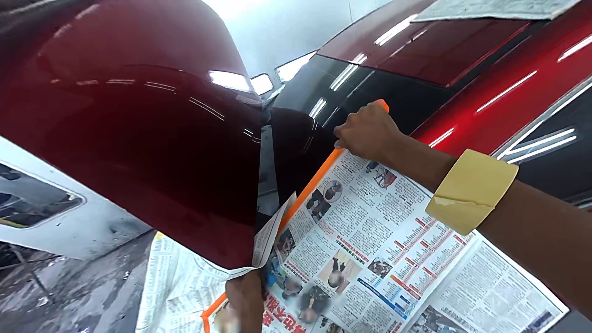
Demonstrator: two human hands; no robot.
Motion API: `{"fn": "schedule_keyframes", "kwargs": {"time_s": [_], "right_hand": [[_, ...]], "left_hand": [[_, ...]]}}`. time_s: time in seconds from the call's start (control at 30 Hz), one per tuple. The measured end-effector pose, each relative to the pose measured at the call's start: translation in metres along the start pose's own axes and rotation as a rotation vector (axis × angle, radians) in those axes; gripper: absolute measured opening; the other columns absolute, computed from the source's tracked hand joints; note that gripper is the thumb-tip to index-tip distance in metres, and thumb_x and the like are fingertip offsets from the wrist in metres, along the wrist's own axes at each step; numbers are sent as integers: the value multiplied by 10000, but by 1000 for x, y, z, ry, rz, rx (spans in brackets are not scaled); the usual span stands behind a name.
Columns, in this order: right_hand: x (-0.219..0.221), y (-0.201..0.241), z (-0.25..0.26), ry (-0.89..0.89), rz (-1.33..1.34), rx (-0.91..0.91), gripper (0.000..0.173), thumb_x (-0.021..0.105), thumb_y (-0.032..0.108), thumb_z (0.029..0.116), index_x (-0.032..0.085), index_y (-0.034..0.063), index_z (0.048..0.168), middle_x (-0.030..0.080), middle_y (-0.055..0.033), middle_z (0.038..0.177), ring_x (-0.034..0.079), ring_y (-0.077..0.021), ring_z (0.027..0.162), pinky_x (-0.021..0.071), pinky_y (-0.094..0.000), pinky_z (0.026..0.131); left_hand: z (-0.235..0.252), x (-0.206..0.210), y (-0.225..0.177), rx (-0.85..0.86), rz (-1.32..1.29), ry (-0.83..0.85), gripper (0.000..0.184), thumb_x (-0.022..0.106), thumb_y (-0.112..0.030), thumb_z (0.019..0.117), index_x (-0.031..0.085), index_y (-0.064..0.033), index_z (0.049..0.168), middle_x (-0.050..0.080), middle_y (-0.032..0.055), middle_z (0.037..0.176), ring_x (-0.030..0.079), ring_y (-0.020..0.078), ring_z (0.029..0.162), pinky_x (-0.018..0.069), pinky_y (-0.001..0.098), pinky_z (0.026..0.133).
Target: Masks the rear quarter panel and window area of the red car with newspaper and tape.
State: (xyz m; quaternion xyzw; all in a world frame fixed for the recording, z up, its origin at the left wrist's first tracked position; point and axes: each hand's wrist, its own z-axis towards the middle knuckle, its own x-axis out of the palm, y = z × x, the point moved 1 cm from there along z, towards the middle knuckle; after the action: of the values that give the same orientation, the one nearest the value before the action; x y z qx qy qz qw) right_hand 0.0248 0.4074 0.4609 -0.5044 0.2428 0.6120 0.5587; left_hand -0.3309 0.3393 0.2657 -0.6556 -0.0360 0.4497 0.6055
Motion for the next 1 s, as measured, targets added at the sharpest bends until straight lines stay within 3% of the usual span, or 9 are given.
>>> {"fn": "schedule_keyframes", "kwargs": {"time_s": [0.1,0.2,0.33,0.47,0.6,0.7,0.77,0.87,1.0], "right_hand": [[0,0,5,20,6,12,341,537,349,1055,714,64,995,673,-163,808,678,-369,783,489,-528,659],[5,1,9,3,-25,13,345,560,359,1043,717,63,963,673,-157,776,682,-362,742,499,-521,626],[7,5,13,52,-76,12,325,555,353,1048,728,81,1005,689,-143,804,695,-337,768,518,-501,641],[8,9,14,86,-125,3,300,569,336,1043,736,86,1023,693,-135,794,694,-326,752,519,-486,652],[12,10,13,71,-130,-16,269,590,313,1034,748,95,1040,696,-132,795,693,-325,742,525,-481,650],[10,12,13,117,-115,-6,241,566,258,1042,747,101,1068,708,-134,834,697,-328,781,523,-482,687],[3,14,14,221,-89,14,279,501,253,1075,722,98,1146,718,-151,943,697,-336,882,515,-492,772],[2,14,15,286,-71,23,335,459,296,1094,691,86,1216,713,-180,1049,690,-359,962,504,-516,838],[4,13,16,303,-86,17,370,417,293,1106,662,52,1242,702,-221,1068,690,-394,978,512,-538,850]], "left_hand": [[2,2,5,-59,45,-13,378,714,-221,913,656,58,1161,677,270,1052,655,404,978,487,625,862],[-2,7,3,-115,62,-53,508,708,-253,908,608,61,1296,612,322,1273,547,475,1249,375,686,1033],[-3,6,5,-121,38,-110,808,760,-284,851,406,82,1478,507,362,1410,453,513,1351,323,694,1090],[-14,8,-4,-100,96,-101,629,636,-202,921,458,131,1424,464,400,1418,407,561,1358,289,722,1084],[-35,16,-13,131,275,-186,384,602,-123,923,645,139,1201,498,405,1384,442,593,1308,306,732,1051],[-58,24,-18,387,339,-218,396,525,-263,993,752,59,1026,642,350,1225,547,557,1245,317,724,1075],[-73,31,-27,523,293,-137,474,430,-332,1061,747,10,1149,680,289,1215,583,520,1220,360,688,1073],[-85,47,-56,686,178,66,591,333,-396,1091,600,44,1383,591,273,1397,555,488,1292,406,629,1090],[-95,72,-113,832,116,238,607,366,-417,1084,540,37,1446,504,218,1519,450,427,1427,347,572,1178]]}}
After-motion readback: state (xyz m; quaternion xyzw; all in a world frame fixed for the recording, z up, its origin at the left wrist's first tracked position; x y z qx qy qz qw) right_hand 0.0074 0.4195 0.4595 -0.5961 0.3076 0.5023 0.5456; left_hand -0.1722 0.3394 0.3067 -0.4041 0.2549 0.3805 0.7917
